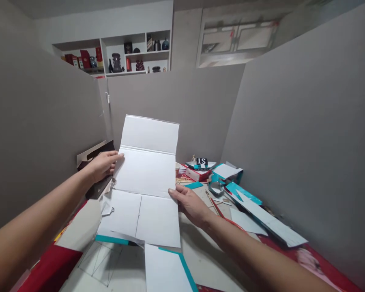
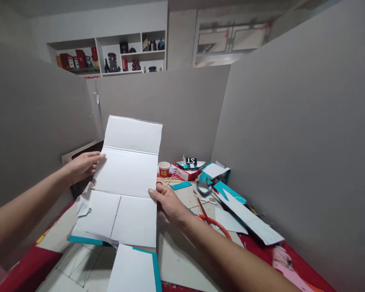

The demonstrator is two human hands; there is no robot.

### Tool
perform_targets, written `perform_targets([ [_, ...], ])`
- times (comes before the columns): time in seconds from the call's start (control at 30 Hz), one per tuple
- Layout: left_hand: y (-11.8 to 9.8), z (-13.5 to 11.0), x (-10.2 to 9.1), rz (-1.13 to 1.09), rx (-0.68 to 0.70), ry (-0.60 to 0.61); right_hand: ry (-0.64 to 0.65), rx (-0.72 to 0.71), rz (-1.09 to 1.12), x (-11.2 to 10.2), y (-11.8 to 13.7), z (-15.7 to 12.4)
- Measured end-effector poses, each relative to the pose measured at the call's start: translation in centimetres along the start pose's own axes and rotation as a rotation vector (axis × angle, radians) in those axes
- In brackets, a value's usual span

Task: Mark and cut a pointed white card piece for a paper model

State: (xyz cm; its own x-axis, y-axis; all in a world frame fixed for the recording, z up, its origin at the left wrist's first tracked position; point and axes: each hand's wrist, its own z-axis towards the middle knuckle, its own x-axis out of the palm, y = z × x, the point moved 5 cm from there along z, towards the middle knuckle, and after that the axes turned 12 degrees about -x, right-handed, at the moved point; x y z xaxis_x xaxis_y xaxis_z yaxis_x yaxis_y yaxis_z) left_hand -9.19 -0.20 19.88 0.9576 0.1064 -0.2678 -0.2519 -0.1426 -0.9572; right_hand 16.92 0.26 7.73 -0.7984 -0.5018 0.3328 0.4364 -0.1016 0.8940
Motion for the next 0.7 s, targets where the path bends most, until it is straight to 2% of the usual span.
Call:
perform_targets([
  [0.13, 3.6, -0.3, 1.7, -0.036, -0.077, 0.214, -0.065, -0.007, -0.031, -1.6, -0.5, 0.1],
  [0.27, 6.1, -0.7, 3.0, -0.071, -0.114, 0.311, -0.083, 0.019, -0.063, -2.5, -1.2, 0.1],
  [0.37, 7.0, -0.9, 3.2, -0.078, -0.108, 0.348, -0.095, 0.023, -0.073, -3.1, -1.2, 0.3],
  [0.57, 8.1, -1.5, 3.1, -0.006, -0.118, 0.426, -0.226, -0.13, -0.033, -4.7, 1.2, 2.1],
  [0.7, 8.3, -1.4, 3.2, 0.04, -0.115, 0.443, -0.251, -0.158, -0.01, -5.0, 2.3, 2.8],
])
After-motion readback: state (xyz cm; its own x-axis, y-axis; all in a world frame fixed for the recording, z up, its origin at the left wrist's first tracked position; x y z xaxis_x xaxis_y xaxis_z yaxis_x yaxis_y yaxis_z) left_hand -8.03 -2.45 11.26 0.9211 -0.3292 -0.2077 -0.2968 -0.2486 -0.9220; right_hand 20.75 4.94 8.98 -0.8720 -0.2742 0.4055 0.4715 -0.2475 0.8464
